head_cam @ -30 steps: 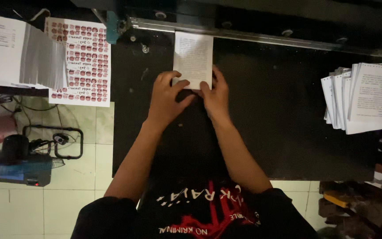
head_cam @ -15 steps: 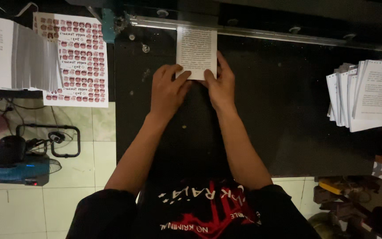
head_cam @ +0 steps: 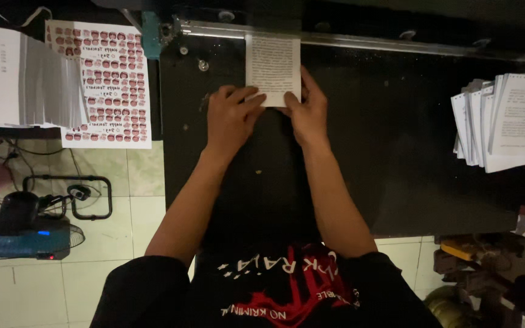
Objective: The person repeatedly picks up a sheet of paper, places it into a manual stapler on a black table, and staples it. After stapling, the person removes the paper and places it onto a growing stack on the right side of the table. The person continues this process for multiple sheets.
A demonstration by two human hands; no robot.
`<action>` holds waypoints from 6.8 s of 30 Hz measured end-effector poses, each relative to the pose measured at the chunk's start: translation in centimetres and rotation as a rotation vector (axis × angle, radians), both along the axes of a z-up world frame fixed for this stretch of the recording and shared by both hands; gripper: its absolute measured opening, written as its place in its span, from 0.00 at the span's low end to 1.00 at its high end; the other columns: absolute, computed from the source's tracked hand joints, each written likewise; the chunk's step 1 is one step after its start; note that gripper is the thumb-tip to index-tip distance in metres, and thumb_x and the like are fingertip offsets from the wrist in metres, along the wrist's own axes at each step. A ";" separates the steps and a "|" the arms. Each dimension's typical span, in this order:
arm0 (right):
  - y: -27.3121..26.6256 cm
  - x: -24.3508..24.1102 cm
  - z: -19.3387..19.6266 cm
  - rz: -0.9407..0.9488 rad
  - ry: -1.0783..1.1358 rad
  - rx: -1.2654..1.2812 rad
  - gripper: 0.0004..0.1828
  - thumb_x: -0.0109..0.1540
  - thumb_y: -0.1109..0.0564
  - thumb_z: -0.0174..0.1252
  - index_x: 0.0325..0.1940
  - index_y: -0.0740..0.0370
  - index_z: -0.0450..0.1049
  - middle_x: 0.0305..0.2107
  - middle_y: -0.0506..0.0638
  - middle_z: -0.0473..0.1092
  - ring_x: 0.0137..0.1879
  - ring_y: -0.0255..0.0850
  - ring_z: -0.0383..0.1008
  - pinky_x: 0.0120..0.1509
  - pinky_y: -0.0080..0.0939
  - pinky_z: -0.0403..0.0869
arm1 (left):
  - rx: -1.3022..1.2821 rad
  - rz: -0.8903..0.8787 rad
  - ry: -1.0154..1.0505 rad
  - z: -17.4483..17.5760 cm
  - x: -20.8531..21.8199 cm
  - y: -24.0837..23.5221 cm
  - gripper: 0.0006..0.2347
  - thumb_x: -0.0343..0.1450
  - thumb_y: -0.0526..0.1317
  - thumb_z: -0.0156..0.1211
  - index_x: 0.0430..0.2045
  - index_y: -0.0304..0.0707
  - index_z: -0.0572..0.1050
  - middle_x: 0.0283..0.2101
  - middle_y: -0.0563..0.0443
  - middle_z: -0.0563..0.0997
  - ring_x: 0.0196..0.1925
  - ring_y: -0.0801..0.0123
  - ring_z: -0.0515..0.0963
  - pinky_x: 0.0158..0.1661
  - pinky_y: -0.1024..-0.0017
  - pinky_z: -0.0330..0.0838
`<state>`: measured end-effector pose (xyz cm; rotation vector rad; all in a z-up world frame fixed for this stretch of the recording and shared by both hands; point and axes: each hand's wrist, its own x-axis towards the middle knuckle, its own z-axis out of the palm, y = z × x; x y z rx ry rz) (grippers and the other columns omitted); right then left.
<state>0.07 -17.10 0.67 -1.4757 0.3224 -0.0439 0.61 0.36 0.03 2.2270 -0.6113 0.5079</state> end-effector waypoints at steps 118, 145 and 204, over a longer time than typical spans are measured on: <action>29.3 -3.2 3.4 0.979 -0.088 -0.101 0.35 0.62 0.57 0.56 0.72 0.55 0.52 0.71 0.54 0.51 0.72 0.53 0.60 0.69 0.49 0.72 | -0.004 0.760 -0.044 -1.6 -1.4 38.6 0.11 0.73 0.32 0.57 0.48 0.25 0.72 0.47 0.32 0.77 0.49 0.41 0.76 0.46 0.49 0.69; 40.6 -0.7 0.2 1.083 -0.152 -0.694 0.46 0.64 0.40 0.49 0.75 0.58 0.33 0.73 0.66 0.38 0.77 0.63 0.45 0.70 0.60 0.59 | 0.103 0.801 0.159 -5.0 3.8 45.9 0.06 0.59 0.37 0.58 0.12 0.42 0.67 0.15 0.47 0.54 0.21 0.48 0.47 0.28 0.60 0.56; -8.2 -12.4 0.1 0.205 -0.332 -0.428 0.12 0.53 0.71 0.55 0.40 0.66 0.71 0.31 0.60 0.74 0.41 0.56 0.77 0.46 0.52 0.72 | -0.728 0.054 0.400 1.5 -12.5 -10.2 0.06 0.66 0.31 0.61 0.33 0.32 0.73 0.32 0.40 0.80 0.40 0.53 0.81 0.45 0.58 0.70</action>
